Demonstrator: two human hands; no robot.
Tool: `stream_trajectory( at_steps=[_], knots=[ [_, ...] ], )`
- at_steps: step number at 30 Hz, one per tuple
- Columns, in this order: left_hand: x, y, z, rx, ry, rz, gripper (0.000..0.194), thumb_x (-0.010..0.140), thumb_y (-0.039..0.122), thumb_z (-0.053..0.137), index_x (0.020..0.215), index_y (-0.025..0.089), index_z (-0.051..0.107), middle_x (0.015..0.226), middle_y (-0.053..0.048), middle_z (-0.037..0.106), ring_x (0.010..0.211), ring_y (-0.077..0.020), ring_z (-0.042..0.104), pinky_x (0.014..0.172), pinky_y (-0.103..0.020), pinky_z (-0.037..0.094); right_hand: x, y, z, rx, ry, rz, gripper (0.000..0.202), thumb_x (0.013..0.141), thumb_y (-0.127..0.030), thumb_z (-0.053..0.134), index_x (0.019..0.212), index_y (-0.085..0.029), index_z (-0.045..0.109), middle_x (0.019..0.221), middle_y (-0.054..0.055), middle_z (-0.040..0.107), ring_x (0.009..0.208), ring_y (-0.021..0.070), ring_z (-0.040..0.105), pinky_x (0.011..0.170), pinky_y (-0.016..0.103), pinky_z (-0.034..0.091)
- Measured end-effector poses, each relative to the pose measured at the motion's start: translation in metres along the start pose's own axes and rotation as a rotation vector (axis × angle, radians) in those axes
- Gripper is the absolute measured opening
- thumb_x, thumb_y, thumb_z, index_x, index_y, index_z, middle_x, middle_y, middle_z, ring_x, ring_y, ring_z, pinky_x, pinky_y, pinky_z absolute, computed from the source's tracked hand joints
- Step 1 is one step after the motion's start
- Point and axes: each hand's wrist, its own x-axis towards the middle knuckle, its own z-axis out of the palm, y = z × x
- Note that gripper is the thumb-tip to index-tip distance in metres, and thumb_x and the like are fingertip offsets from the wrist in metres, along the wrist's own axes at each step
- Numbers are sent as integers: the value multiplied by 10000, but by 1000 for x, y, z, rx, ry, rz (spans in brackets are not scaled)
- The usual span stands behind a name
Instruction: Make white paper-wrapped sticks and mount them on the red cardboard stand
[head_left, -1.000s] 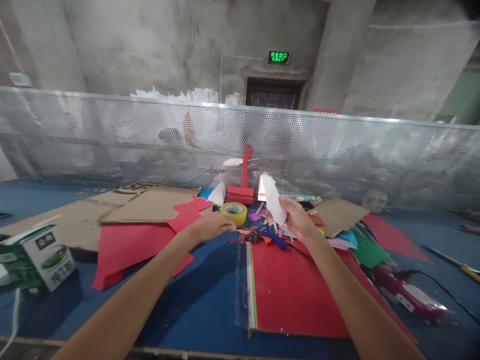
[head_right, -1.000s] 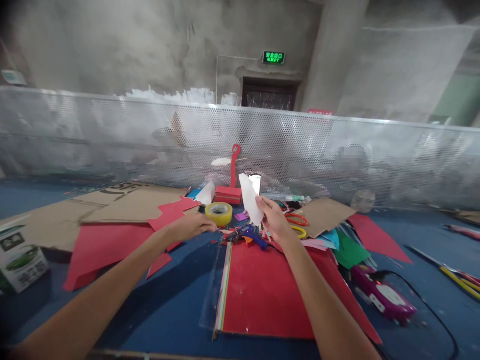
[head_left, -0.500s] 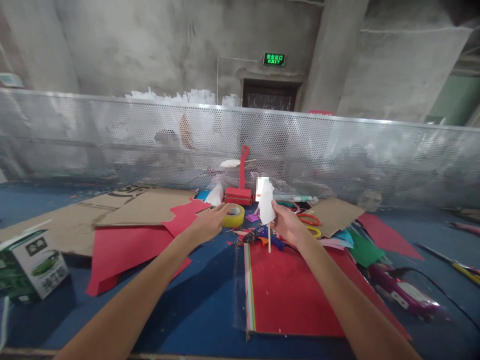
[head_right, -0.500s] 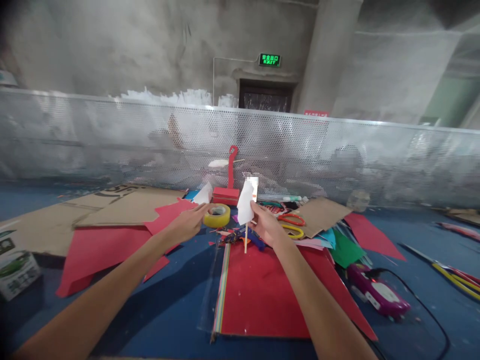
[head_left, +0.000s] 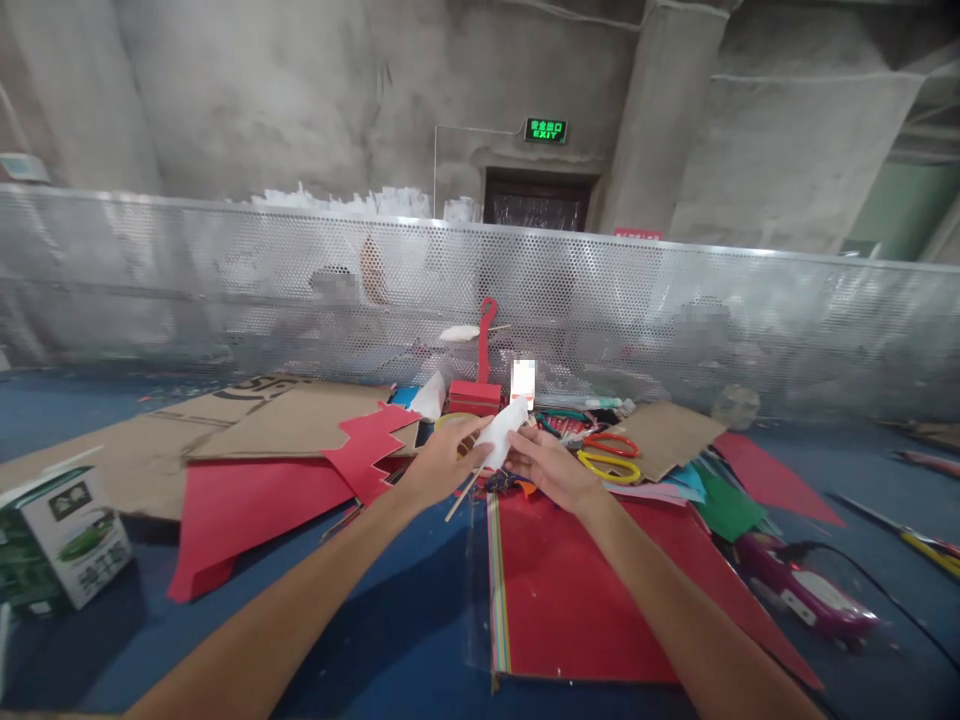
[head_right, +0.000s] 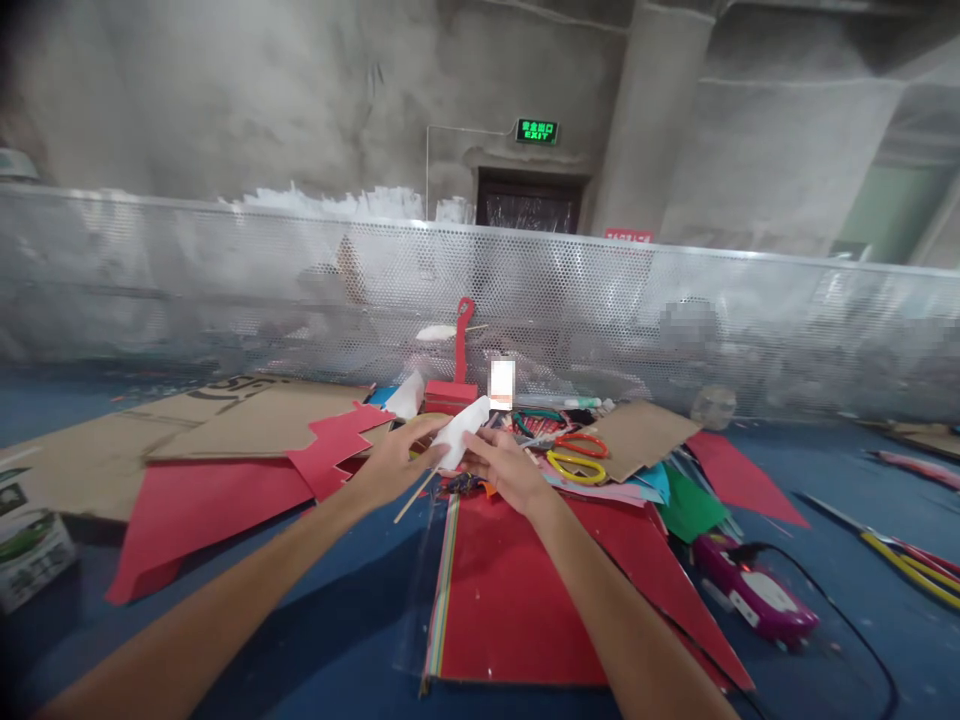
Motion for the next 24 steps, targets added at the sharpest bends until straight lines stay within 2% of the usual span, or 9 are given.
stream_trajectory(
  at_steps=[5,8,11,14,18,24],
  knots=[
    [-1,1,5,86,-45,60,468,931,383,563,1378,249,547,1170,-77,654,1037,-230,608,938,-376,477,3,6,5,25,27,-64,348,714,-379,829,968,-185,693,934,38,723,818,165,674,732,281,559],
    [-2,0,7,-11,-36,59,469,929,407,560,1372,256,539,1136,-72,634,965,-205,620,871,-348,512,6,7,2,90,73,-94,333,695,-339,844,951,-186,694,896,21,719,793,152,660,723,267,546],
    [-2,-3,8,-135,-7,-2,463,913,411,575,1335,229,528,1101,-67,615,852,-170,634,762,-305,539,7,4,-4,175,91,-163,323,685,-277,850,952,-203,684,894,1,710,793,135,641,689,239,520],
    [-3,-2,10,-182,-19,-56,396,920,415,554,1256,205,548,1004,-47,632,753,-155,634,663,-277,524,6,2,-7,251,59,-219,342,692,-223,838,990,-235,671,907,-13,703,804,134,629,666,236,498],
    [-6,9,9,-103,-57,-8,313,958,439,481,1126,199,593,905,-23,650,709,-150,613,635,-264,475,3,0,-8,296,-14,-255,349,714,-172,804,1022,-261,664,916,-20,701,792,130,617,674,245,491],
    [-8,16,6,65,-143,0,423,1020,443,318,851,171,595,676,-2,600,580,-137,540,567,-265,360,1,-2,-11,274,-100,-281,367,707,-145,760,1040,-260,659,914,-4,702,838,150,620,741,272,502]
  ],
)
